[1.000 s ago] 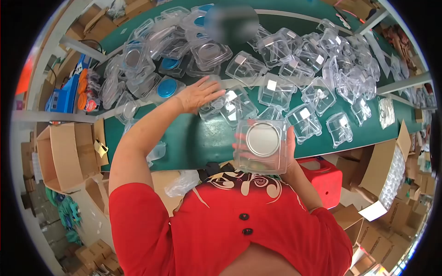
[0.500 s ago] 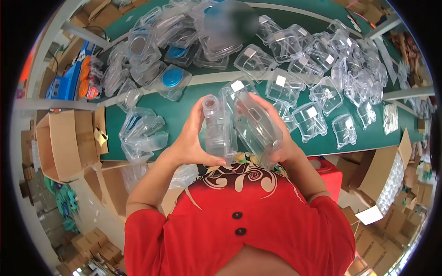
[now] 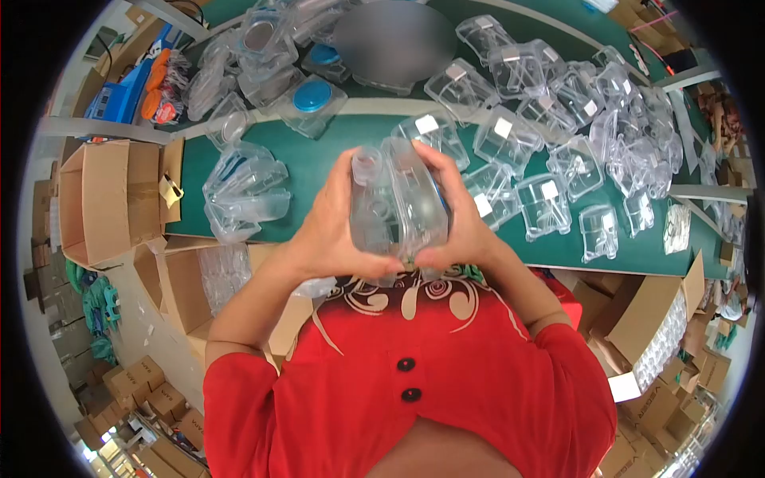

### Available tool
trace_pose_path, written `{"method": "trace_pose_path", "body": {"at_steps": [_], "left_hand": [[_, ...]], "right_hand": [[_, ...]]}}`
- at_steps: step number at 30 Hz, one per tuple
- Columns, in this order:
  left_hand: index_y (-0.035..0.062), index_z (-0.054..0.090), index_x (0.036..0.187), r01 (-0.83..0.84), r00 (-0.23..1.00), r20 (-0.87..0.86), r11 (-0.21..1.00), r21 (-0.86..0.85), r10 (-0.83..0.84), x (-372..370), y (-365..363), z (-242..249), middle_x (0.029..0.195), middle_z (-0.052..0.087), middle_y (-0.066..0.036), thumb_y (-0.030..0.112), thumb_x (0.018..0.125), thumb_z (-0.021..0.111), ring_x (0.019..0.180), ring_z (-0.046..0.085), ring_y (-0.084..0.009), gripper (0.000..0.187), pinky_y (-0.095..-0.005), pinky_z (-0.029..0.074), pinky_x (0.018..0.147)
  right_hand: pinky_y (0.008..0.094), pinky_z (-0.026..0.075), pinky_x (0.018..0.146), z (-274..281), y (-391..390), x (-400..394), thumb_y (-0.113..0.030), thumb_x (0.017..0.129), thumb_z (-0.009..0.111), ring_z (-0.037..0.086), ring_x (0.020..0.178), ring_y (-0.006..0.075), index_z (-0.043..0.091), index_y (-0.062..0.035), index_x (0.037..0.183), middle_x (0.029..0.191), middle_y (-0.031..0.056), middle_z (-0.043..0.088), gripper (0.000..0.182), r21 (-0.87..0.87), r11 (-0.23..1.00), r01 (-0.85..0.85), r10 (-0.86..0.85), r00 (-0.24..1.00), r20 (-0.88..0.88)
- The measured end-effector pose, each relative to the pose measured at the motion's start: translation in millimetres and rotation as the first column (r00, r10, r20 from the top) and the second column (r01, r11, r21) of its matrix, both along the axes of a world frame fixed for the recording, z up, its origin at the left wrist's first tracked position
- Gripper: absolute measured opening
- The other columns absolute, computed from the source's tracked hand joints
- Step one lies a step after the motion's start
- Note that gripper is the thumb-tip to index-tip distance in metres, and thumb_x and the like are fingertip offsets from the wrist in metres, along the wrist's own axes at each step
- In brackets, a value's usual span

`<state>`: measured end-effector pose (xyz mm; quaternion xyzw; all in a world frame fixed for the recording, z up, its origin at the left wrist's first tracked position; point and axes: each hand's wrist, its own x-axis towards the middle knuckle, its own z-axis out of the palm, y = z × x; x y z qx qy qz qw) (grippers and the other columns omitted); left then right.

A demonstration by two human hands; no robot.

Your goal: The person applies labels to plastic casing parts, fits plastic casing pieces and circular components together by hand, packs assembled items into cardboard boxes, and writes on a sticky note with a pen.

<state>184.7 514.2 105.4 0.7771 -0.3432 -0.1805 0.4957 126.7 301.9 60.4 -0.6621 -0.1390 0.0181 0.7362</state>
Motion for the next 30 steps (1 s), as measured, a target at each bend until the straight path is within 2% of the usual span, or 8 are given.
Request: {"method": "trace_pose_path", "body": {"at_steps": [6,9,12,18,21,24,26,30], "left_hand": [[-0.0053,0.027,0.137,-0.040,0.931,-0.358,0.997,0.071,0.063,-1,2,-10,0.131,0.044,-0.022,0.038,0.055,0.084,0.124,0.044,-0.0315,0.109,-0.0384,0.034,0.104],[-0.0097,0.025,0.137,-0.020,0.898,-0.438,0.997,0.070,0.048,-2,2,-17,0.132,0.042,-0.025,0.042,0.056,0.082,0.127,0.041,-0.0323,0.112,-0.0385,0.033,0.105],[-0.0131,0.026,0.136,-0.017,0.907,-0.409,0.978,0.207,0.102,-2,3,-17,0.132,0.041,-0.028,0.046,0.057,0.080,0.127,0.041,-0.0331,0.112,-0.0382,0.033,0.105],[-0.0153,0.029,0.134,-0.002,0.885,-0.458,0.984,0.179,0.086,-3,0,-9,0.129,0.045,-0.030,0.051,0.058,0.078,0.122,0.046,-0.0351,0.111,-0.0396,0.036,0.103],[-0.0146,0.033,0.132,-0.098,0.861,-0.473,0.973,0.211,0.189,-6,10,-17,0.125,0.049,-0.028,0.050,0.062,0.076,0.119,0.049,-0.0333,0.104,-0.0385,0.037,0.101],[-0.0130,0.037,0.129,-0.380,0.761,-0.524,0.917,0.120,0.383,-9,31,-62,0.122,0.051,-0.026,0.050,0.065,0.074,0.117,0.050,-0.0313,0.097,-0.0366,0.038,0.100],[-0.0135,0.036,0.129,-0.408,0.711,-0.563,0.899,0.159,0.421,-10,45,-62,0.123,0.051,-0.026,0.050,0.067,0.074,0.118,0.050,-0.0312,0.096,-0.0371,0.038,0.100],[-0.0104,0.040,0.131,-0.368,0.739,-0.453,0.862,0.349,0.499,-11,81,-87,0.126,0.051,-0.028,0.057,0.075,0.064,0.118,0.050,-0.0339,0.091,-0.0389,0.040,0.099]], "right_hand": [[0.0423,0.033,0.104,8,1,-8,-0.057,0.074,0.067,0.041,0.124,0.0367,0.033,-0.0020,0.139,0.132,0.0206,0.040,0.092,-0.538,0.838,0.093,-0.052,0.994,0.092],[0.0387,0.040,0.096,2,-4,14,-0.062,0.089,0.045,0.051,0.111,0.0322,0.052,-0.0003,0.121,0.118,0.0175,0.051,0.070,-0.285,0.958,0.041,0.084,0.907,0.414],[0.0357,0.043,0.085,8,0,26,-0.071,0.089,0.007,0.055,0.093,0.0282,0.063,0.0026,0.086,0.093,0.0161,0.058,0.093,-0.142,0.969,-0.202,0.231,0.943,0.238],[0.0309,0.040,0.069,18,19,36,-0.062,0.095,0.014,0.049,0.072,0.0218,0.055,0.0021,0.067,0.071,0.0088,0.049,0.081,-0.193,0.971,-0.142,0.189,0.950,0.248],[0.0341,0.038,0.063,9,29,45,-0.044,0.098,0.038,0.045,0.066,0.0224,0.052,-0.0004,0.070,0.071,0.0098,0.046,0.053,-0.113,0.985,-0.131,0.154,0.962,0.225],[0.0356,0.043,0.086,10,45,40,-0.041,0.081,0.067,0.055,0.097,0.0282,0.058,0.0001,0.105,0.101,0.0153,0.058,0.048,-0.390,0.918,0.066,-0.005,0.988,0.154],[0.0349,0.038,0.102,5,43,34,-0.023,0.064,0.082,0.052,0.118,0.0272,0.051,-0.0018,0.129,0.121,0.0169,0.058,0.075,-0.493,0.870,-0.016,0.018,1.000,-0.001],[0.0301,0.042,0.097,7,24,82,-0.004,0.063,0.069,0.057,0.109,0.0197,0.052,-0.0033,0.130,0.120,0.0116,0.060,0.070,-0.461,0.706,-0.537,0.467,0.843,-0.268]]}}
